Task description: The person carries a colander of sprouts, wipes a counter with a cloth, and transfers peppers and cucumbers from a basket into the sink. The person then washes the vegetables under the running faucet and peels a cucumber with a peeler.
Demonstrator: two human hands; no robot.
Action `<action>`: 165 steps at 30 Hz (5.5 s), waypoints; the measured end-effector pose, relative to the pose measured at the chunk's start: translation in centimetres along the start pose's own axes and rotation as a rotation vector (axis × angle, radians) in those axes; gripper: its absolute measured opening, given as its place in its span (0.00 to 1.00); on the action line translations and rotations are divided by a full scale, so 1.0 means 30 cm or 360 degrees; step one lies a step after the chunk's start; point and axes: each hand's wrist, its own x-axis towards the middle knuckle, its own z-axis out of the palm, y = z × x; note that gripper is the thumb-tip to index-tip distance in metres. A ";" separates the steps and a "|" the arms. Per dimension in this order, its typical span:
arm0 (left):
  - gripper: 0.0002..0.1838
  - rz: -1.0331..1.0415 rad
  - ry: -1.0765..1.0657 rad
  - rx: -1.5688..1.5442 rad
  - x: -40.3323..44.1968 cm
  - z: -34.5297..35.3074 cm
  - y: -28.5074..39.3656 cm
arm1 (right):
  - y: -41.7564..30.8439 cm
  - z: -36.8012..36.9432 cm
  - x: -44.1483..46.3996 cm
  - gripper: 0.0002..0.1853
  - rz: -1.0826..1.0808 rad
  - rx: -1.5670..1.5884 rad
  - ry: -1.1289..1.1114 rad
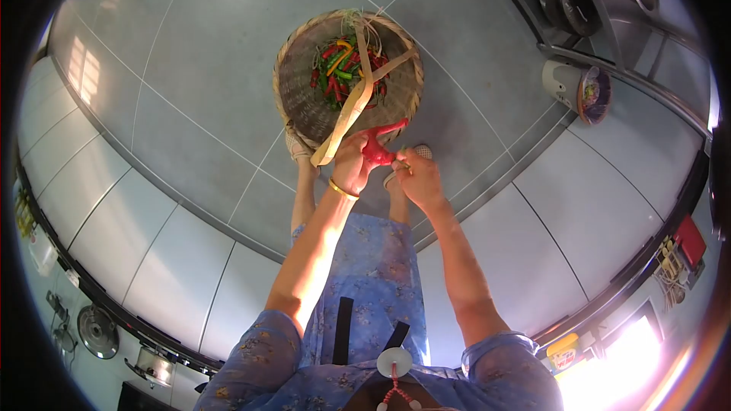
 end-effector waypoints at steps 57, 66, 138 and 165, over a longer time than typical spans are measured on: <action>0.13 -0.0654 -0.0271 0.0174 -0.228 -0.540 0.000 | 0.321 0.541 0.768 0.10 0.0069 -0.1002 -0.0099; 0.18 -0.0319 -0.0311 -0.0283 -0.208 -0.282 -0.082 | 0.111 0.189 0.068 0.04 0.0653 0.0495 0.0095; 0.25 -0.0114 -0.0252 0.0244 -0.642 0.426 -0.118 | -0.092 -0.477 -0.658 0.08 -0.0408 0.0529 -0.0409; 0.07 -0.0662 -0.0745 0.0889 -0.828 1.777 -0.634 | 0.310 -2.426 -0.563 0.21 -0.0306 0.0280 0.2087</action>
